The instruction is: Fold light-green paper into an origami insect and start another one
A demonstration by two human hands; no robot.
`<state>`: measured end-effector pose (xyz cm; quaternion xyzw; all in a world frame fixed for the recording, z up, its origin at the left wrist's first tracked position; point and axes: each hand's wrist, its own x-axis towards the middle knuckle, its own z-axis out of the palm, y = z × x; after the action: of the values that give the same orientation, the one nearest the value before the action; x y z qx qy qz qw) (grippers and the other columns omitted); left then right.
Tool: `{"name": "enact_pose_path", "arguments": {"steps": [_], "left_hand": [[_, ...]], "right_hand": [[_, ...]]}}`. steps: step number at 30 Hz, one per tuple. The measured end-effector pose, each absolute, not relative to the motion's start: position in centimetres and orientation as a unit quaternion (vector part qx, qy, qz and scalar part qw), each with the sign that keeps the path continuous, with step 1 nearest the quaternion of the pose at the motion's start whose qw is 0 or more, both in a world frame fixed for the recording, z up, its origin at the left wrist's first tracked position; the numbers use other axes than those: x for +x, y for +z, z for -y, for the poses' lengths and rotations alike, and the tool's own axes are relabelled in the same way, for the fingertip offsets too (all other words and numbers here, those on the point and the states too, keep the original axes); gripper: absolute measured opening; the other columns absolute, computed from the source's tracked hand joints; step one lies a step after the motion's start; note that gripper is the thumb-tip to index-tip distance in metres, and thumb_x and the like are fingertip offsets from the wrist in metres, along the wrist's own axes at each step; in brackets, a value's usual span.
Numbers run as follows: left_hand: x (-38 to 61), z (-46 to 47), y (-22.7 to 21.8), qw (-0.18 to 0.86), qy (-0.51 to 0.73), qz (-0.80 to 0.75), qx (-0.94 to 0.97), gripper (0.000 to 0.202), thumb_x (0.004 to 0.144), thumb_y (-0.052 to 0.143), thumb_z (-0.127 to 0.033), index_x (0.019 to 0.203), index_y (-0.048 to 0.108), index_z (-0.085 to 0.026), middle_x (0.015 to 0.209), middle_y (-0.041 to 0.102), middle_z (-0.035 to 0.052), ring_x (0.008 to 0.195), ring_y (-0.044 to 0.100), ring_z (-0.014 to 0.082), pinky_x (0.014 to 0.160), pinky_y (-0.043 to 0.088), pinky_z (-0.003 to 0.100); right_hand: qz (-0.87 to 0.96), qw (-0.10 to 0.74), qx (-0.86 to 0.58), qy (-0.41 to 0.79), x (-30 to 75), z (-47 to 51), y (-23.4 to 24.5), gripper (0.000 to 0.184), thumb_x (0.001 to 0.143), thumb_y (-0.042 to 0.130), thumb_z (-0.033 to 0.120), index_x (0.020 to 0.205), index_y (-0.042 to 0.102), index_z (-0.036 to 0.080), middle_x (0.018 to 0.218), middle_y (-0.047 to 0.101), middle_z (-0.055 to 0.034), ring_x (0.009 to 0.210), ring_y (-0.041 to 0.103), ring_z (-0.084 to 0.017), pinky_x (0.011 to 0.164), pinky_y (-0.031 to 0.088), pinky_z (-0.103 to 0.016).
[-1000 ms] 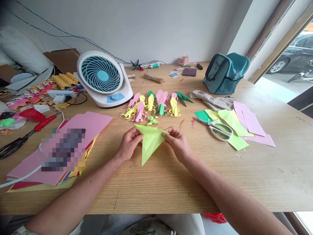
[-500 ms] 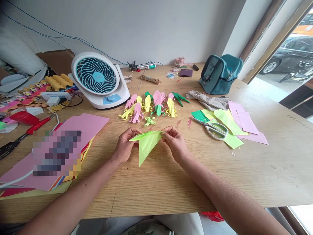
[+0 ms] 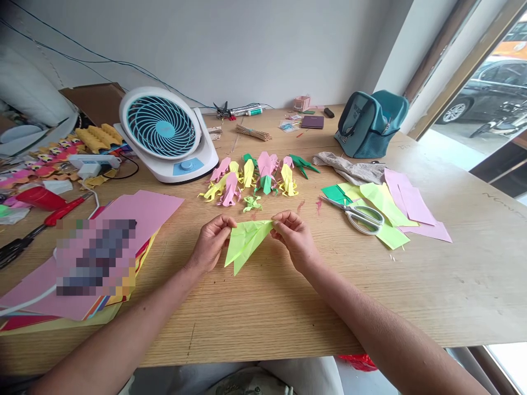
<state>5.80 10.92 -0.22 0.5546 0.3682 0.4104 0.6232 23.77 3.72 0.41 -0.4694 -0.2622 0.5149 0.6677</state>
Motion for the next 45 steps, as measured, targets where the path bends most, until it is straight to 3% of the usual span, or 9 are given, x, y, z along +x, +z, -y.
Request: {"name": "enact_pose_path", "arguments": {"steps": [11,17,22,27,34,45], "left_hand": [[5.2,-11.6,-0.8,0.646,0.387,-0.351,0.557,0.013,0.078,0.059,-0.03,0.08,0.06,-0.018,0.074,0.055,-0.002,0.065,0.054,0.0105,0.058,0.05,0.021],[5.5,-11.5,-0.8,0.62,0.405,-0.343,0.578,0.028,0.073,0.074,-0.034,0.085,0.054,-0.018,0.08,0.056,-0.0027,0.066,0.055,0.0085,0.058,0.048,0.018],[5.6,-11.6,-0.9,0.592,0.426,-0.349,0.589,0.034,0.072,0.074,-0.028,0.1,0.057,-0.019,0.092,0.057,-0.0007,0.071,0.059,0.0083,0.064,0.05,0.019],[5.5,-11.8,-1.0,0.583,0.432,-0.352,0.591,0.035,0.074,0.073,-0.027,0.104,0.057,-0.02,0.095,0.058,0.0,0.072,0.059,0.0079,0.066,0.05,0.019],[5.6,-11.6,-1.0,0.579,0.432,-0.336,0.604,0.035,0.074,0.073,-0.026,0.103,0.056,-0.02,0.094,0.06,0.0005,0.074,0.062,0.0094,0.068,0.051,0.02],[5.6,-11.6,-1.1,0.579,0.419,-0.346,0.608,0.035,0.076,0.072,-0.027,0.106,0.055,-0.019,0.093,0.063,0.0017,0.076,0.063,0.0112,0.069,0.052,0.022]], "right_hand": [[0.339,0.663,-0.475,0.468,24.4,-4.1,-0.7,0.023,0.067,0.081,0.041,0.073,0.067,0.023,0.071,0.06,0.0017,0.066,0.054,-0.012,0.073,0.048,-0.031],[0.352,0.661,-0.468,0.469,24.4,-4.2,-0.9,0.021,0.07,0.08,0.04,0.076,0.069,0.023,0.073,0.061,0.0016,0.068,0.056,-0.012,0.074,0.048,-0.03],[0.33,0.675,-0.451,0.481,24.3,-4.1,-0.5,0.027,0.069,0.082,0.036,0.092,0.07,0.026,0.072,0.061,0.004,0.068,0.057,-0.011,0.074,0.048,-0.028],[0.318,0.655,-0.465,0.504,24.3,-3.9,-0.3,0.032,0.075,0.076,0.045,0.1,0.072,0.025,0.079,0.065,0.0004,0.074,0.06,-0.012,0.076,0.049,-0.028],[0.367,0.622,-0.506,0.472,24.2,-4.1,-0.6,0.028,0.069,0.08,0.046,0.071,0.067,0.021,0.066,0.061,0.0017,0.062,0.051,-0.011,0.062,0.043,-0.025],[0.36,0.631,-0.528,0.439,23.9,-4.0,0.1,0.032,0.066,0.081,0.048,0.062,0.066,0.019,0.058,0.055,0.0017,0.058,0.045,-0.011,0.059,0.037,-0.027]]}}
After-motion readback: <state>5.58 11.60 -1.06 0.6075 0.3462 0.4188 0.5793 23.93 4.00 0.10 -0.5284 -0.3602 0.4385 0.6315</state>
